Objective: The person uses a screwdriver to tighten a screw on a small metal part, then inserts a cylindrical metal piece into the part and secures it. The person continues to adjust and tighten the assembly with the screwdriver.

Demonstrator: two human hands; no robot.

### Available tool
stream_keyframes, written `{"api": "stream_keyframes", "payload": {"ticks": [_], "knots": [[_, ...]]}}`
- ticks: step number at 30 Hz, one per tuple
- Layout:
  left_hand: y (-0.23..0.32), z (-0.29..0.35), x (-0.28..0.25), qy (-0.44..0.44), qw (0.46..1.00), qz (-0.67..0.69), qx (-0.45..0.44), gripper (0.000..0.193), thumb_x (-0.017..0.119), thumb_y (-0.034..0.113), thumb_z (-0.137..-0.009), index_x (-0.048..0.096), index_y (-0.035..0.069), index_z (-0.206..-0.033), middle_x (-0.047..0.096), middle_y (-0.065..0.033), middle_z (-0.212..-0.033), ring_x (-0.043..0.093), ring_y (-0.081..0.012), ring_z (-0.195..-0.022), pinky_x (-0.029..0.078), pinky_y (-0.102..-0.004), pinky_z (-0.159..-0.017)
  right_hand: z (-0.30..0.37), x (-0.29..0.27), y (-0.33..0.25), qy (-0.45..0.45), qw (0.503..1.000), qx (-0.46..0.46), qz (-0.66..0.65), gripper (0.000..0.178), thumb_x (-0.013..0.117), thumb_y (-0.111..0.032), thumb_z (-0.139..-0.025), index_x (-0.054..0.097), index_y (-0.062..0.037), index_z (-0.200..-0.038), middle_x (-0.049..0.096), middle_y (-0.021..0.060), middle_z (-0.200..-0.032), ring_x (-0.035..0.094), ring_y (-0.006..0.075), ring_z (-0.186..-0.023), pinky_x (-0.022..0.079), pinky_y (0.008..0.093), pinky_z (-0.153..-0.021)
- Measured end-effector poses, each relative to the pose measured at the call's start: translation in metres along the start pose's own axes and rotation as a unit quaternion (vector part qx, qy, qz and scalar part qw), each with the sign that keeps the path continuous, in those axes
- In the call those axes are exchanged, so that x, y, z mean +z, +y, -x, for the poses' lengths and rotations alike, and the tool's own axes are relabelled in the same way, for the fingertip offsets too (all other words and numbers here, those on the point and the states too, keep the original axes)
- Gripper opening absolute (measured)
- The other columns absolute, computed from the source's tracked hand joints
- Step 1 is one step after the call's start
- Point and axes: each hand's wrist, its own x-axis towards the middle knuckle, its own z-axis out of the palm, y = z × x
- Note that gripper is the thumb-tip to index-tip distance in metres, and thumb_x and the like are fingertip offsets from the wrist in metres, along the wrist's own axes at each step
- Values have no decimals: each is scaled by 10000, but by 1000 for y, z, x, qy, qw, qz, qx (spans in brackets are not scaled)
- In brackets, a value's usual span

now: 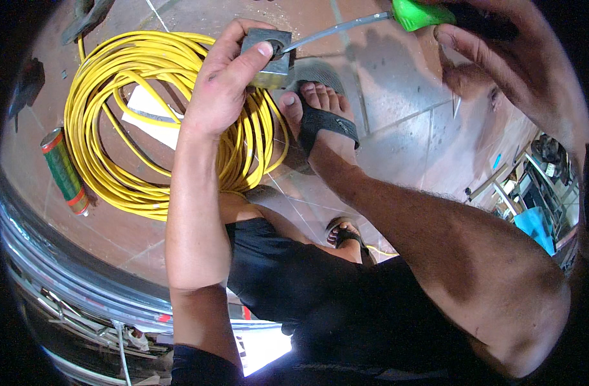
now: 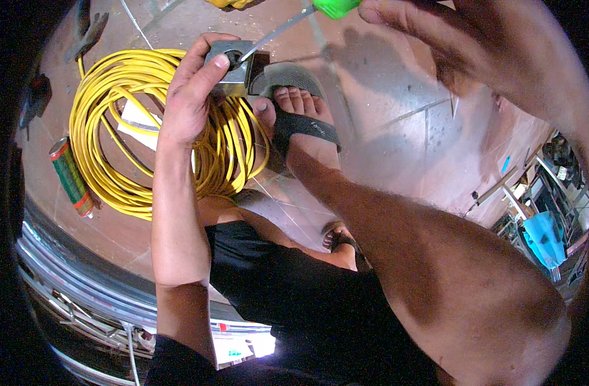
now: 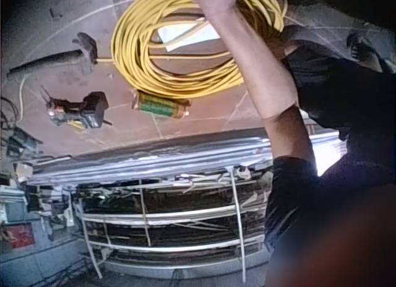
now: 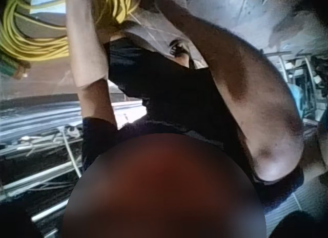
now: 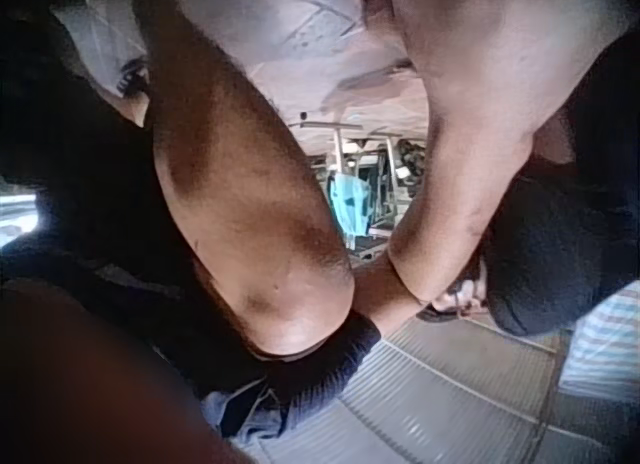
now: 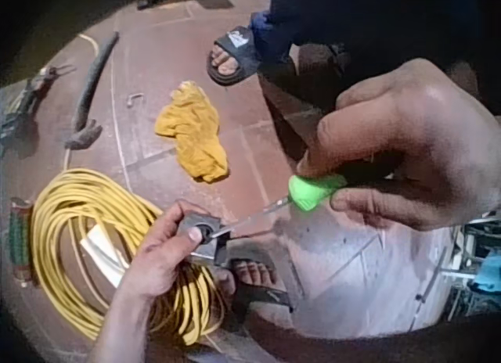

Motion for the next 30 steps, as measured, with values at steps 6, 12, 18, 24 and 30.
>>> {"api": "stream_keyframes", "payload": {"ticks": [6,12,18,24,30], "knots": [[1,1,5,14,1000,-8,3,256,695,166,-1102,663,35,-1319,722,-41,-1164,652,-133,-1084,521,-306,-1009,5,0,2,8,1000,4,-4,461,785,-32,-1006,692,-25,-1457,765,193,-1333,759,328,-1224,604,423,-1069],[4,1,8,23,999,-37,10,229,712,147,-1090,668,25,-1279,723,-33,-1144,648,-125,-1060,521,-300,-995,5,1,3,12,1000,6,-4,461,786,-30,-1003,692,-25,-1455,765,193,-1329,761,329,-1220,607,421,-1063],[-1,3,15,15,997,-66,28,247,767,92,-1042,667,21,-1257,727,-41,-1092,659,-117,-1013,543,-297,-912,3,4,2,15,1000,9,-2,461,787,-29,-1001,693,-26,-1452,765,194,-1325,762,330,-1216,610,420,-1057],[-4,7,15,-4,995,-101,-9,281,763,107,-1037,663,22,-1286,743,-57,-1088,704,-138,-989,582,-313,-884,1,-4,-2,8,1000,16,4,461,788,-27,-999,694,-26,-1450,765,194,-1321,763,331,-1212,613,419,-1051],[7,11,1,-31,997,39,-56,341,694,154,-1085,619,-2,-1379,751,-90,-1226,713,-169,-1118,583,-317,-994,9,3,-16,16,999,26,8,461,790,-26,-997,694,-26,-1448,765,195,-1316,765,332,-1208,616,417,-1044]]}}
